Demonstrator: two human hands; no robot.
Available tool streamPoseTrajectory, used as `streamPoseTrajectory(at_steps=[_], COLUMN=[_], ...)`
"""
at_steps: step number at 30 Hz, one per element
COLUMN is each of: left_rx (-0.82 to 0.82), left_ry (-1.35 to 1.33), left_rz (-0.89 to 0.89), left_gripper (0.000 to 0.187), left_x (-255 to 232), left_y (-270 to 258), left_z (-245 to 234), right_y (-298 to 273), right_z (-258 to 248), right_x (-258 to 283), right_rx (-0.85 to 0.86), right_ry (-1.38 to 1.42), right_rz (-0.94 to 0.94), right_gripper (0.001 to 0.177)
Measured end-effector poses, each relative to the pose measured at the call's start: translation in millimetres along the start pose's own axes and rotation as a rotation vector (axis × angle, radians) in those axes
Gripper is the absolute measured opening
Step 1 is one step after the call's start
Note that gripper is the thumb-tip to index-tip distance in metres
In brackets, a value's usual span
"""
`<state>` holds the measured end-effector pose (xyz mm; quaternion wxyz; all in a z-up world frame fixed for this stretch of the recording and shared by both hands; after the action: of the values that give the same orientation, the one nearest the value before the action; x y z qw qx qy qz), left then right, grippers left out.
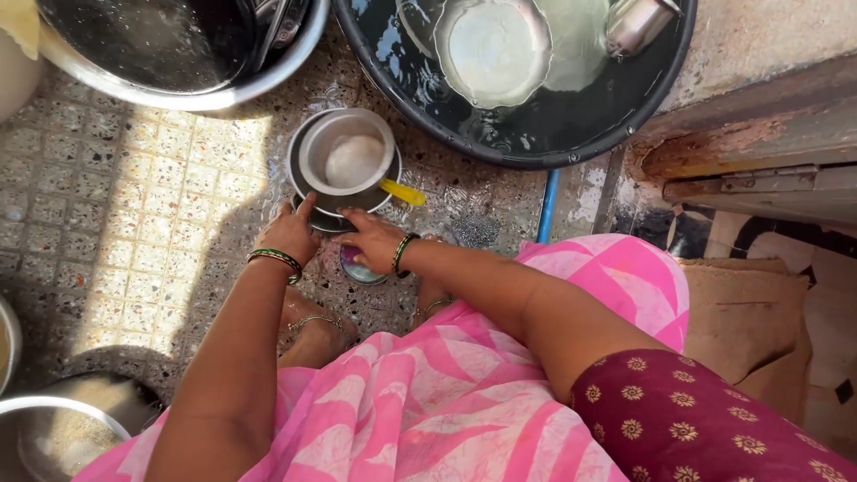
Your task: Washing various metal dishes, pots, and pans with soap and water on the floor.
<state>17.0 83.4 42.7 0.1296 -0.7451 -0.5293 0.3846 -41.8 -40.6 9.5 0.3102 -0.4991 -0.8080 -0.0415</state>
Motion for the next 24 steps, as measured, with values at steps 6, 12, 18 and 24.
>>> streamPoseTrajectory(at_steps=[6,12,18,24], left_rx=[0.033,-0.177,-0.343,-0.220], left_ry=[0.119,0.223,0.188,0.299], left_rz=[-0.161,-0.080,0.145,0.127], left_gripper=[0.068,0.048,0.067,0.052], left_x=[15.6,-6.1,-50.3,-55.0], left_y=[-13.0,-4.1,16.4,66.4], left_z=[-4.9,-25.8,-39.8,-27.0], right_y=[10.7,-74.2,-62.0,17.6], right_z=[-182.1,-335.0,-215.9,-225.2], right_x=[27.7,-140.6,-279.7,-58.2], right_rx=[-0.101,-0.862,-0.630,0.088], right_ry=[0.232,0.122,1.136,0.753], right_rz=[-0.174,0.399,0.895,0.462], right_gripper=[0.021,0.029,0.028,0.032])
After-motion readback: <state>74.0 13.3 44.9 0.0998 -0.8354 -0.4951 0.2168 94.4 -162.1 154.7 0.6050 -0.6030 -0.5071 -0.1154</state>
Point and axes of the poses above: each hand's wrist, its own y-axis towards the middle knuckle, its own z-axis out of the palm, x = y × z, the point moved 9 cm from there along y, towards the middle knuckle, and after that the axes turned 5 degrees about z, right-handed, at the moved point
